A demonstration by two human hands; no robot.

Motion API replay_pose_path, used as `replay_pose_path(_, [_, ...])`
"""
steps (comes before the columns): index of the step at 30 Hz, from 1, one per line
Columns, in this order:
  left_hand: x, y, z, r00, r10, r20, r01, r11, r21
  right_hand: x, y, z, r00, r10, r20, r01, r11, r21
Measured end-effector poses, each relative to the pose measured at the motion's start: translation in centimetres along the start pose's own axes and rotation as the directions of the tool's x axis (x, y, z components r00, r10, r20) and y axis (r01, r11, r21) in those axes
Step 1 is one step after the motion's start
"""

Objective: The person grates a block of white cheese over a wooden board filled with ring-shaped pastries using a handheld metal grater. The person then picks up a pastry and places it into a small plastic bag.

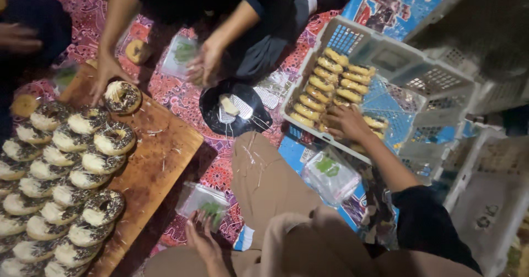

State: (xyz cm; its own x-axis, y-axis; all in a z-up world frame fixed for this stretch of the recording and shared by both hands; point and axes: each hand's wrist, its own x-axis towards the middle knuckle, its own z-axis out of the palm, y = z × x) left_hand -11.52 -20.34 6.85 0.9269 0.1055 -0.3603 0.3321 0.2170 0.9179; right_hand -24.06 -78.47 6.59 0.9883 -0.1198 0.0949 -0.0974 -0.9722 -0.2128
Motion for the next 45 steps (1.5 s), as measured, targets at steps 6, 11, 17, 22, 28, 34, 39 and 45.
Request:
replay_pose_path(6, [-1.1,0.3,-0.3,1.000,0.016,-0.003,-0.016,1.000,-0.027,-0.6,-0.5,0.3,0.983,0.105,0.150,-0.084,0.987,-0.137])
replay_pose_path(11, [-1.4,-0.3,-2.4,0.995,-0.052,-0.084,0.042,0.992,-0.119,0.3,-3.3,-3.4,0.994,0.077,-0.083,-0.082,0.995,-0.061])
replay_pose_path(17, [-1.5,-2.4,-9.0,0.973,0.011,-0.230,-0.035,0.994,-0.100,6.7,-20.2,-5.6,0.908,0.091,-0.408,0.074,0.926,0.371])
replay_pose_path(22, [-3.8,-1.3,-12.6,0.963,0.091,-0.255,-0.094,0.996,-0.001,10.4,-41.8,6.9,0.823,-0.496,0.277,0.192,0.701,0.686])
replay_pose_path(28, [-11.1,9.1,-14.6,0.898,0.294,-0.328,-0.191,0.931,0.311,15.1,-50.4,21.6,0.726,-0.656,0.208,0.625,0.755,0.198])
replay_pose_path(34, [-9.9,12.3,-14.4,0.894,0.363,-0.263,-0.171,0.819,0.548,15.2,-50.9,24.1,0.618,-0.655,0.435,0.725,0.688,0.007])
replay_pose_path(39, [-0.4,5.7,-8.0,0.957,0.290,-0.013,-0.193,0.671,0.716,9.4,-48.9,17.5,0.584,-0.742,0.330,0.786,0.618,-0.001])
replay_pose_path(45, [-2.6,2.4,0.6,0.738,0.527,0.422,-0.672,0.523,0.523,10.3,-47.7,6.0,0.830,-0.550,0.090,0.495,0.801,0.336])
